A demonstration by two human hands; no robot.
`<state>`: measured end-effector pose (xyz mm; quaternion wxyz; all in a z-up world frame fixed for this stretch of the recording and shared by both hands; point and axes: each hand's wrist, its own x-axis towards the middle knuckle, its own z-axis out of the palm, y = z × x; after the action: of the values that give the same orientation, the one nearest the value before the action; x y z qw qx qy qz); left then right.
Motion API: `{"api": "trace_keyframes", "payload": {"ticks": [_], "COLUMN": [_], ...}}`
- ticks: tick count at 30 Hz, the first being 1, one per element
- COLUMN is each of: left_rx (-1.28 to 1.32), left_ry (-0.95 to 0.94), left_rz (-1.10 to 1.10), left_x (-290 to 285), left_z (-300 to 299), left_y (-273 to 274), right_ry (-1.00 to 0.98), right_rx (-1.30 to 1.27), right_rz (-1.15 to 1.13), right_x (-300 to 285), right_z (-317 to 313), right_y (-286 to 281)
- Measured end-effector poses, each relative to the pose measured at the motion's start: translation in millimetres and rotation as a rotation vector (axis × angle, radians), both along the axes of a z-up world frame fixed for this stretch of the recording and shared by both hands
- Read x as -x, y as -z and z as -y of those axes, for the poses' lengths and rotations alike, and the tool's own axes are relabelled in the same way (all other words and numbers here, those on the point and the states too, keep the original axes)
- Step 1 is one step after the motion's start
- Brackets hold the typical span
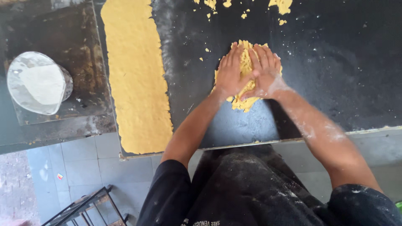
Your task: The person kneads a large mass of yellow dough on a black countertop, shaping it into a log and then flattening it into a large rectangular sheet. They repeatedly press, fold, and smooth the dough by hand, occasionally sprinkling flour from a nearby bowl to prevent sticking.
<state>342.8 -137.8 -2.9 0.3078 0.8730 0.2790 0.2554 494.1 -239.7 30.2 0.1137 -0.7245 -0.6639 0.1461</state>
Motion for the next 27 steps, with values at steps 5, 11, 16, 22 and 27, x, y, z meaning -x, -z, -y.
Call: {"api": "trace_keyframes", "payload": {"ticks": [5,11,16,22,27], "left_rx": [-0.286,-0.068,0.016,-0.090,-0.342], "left_ry": [-0.051,-0.017,-0.118,-0.168,0.032], "left_rz": [-0.256,-0.219,-0.342,-0.251,-0.024], "left_x": [-23,-52,-80,-73,-2], "left_z": [4,-39,-81,-62,3], "left_y": [-4,1,2,-1,-12], "right_ry": [0.062,0.012,0.080,-0.023,-0.180], "right_rx": [-0.276,-0.305,-0.027,-0.245,-0.330], "right_rz": [0.103,0.017,0.024,0.062,0.303], "right_x": [1,-35,-72,-65,-15], "right_z": [-11,-39,-82,-78,8], "right_y": [27,42,65,48,-24]}}
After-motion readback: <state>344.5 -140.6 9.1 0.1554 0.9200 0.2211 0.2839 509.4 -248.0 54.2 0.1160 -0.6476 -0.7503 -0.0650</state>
